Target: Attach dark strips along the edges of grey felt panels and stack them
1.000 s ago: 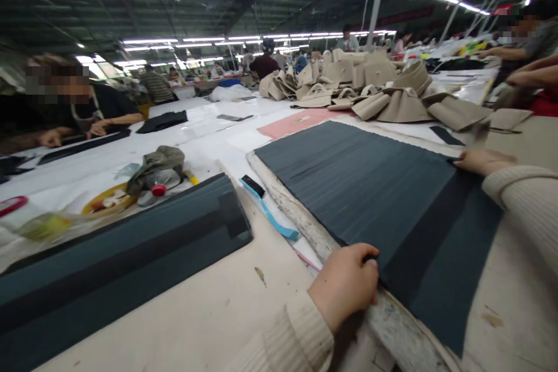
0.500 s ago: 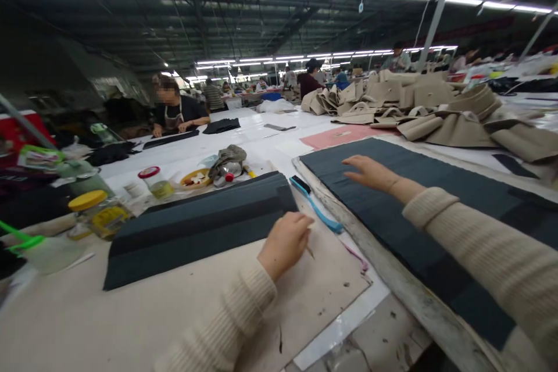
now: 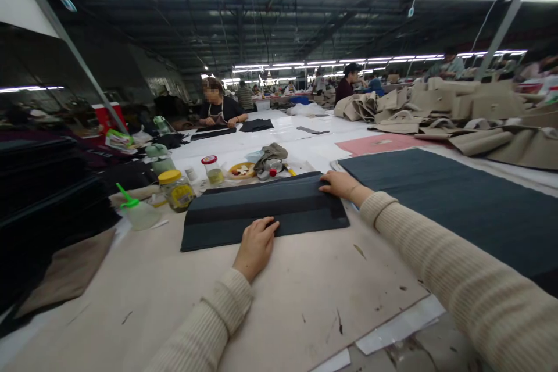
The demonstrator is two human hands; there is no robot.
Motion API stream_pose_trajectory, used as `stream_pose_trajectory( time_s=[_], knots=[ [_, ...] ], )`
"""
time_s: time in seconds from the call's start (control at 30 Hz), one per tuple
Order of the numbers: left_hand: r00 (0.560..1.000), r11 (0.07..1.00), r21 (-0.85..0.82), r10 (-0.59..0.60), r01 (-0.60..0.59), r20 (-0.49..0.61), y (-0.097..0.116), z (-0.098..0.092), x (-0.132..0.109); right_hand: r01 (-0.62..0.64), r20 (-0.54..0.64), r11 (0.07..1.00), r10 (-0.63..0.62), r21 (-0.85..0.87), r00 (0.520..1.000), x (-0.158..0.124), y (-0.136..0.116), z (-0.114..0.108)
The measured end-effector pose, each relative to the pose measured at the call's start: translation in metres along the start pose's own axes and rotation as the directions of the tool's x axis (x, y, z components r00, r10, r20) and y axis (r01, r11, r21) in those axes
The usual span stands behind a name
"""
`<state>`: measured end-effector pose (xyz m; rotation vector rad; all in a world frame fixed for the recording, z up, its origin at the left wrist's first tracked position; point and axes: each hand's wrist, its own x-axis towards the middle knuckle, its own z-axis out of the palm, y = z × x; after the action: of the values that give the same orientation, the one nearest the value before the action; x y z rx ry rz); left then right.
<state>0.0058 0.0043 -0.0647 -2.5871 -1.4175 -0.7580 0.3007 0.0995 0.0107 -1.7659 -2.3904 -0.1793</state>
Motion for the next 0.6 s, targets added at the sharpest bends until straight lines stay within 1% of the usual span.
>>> stream_pose_trajectory(
  time_s=[0.2,0.27,0.33,0.4,0.5,0.53,0.6],
  knots=[
    [1.000,0.999,-0.048,0.004,-0.005,-0.016,-0.003,-0.002,-0.001,-0.027,-0.115,0.999,0.022,-0.040,0.993,-0.014,-0.018,-0.003],
    [1.000,0.997,-0.078,-0.005,0.003,-0.018,-0.003,-0.002,-0.002,-0.041,-0.159,0.999,0.035,-0.034,0.987,-0.019,-0.023,-0.008],
    [0.999,0.991,-0.133,-0.022,0.016,-0.039,-0.004,-0.003,-0.002,-0.040,-0.200,0.999,0.034,-0.025,0.979,-0.031,-0.033,-0.014],
    [0.994,0.973,-0.229,-0.062,0.040,-0.088,-0.004,-0.004,-0.001,0.025,-0.237,1.000,-0.023,0.007,0.971,-0.053,-0.049,-0.016],
    [0.968,0.919,-0.379,-0.187,0.112,-0.168,-0.005,-0.007,0.000,0.219,-0.256,0.968,-0.183,0.123,0.949,-0.099,-0.081,-0.005],
    [0.957,0.905,-0.404,-0.224,0.135,-0.183,-0.005,-0.008,0.001,0.253,-0.236,0.955,-0.213,0.155,0.948,-0.114,-0.091,0.001],
    [0.944,0.900,-0.403,-0.263,0.166,-0.199,-0.006,-0.011,0.001,0.257,-0.219,0.936,-0.206,0.242,0.954,-0.139,-0.107,0.014]
  ],
)
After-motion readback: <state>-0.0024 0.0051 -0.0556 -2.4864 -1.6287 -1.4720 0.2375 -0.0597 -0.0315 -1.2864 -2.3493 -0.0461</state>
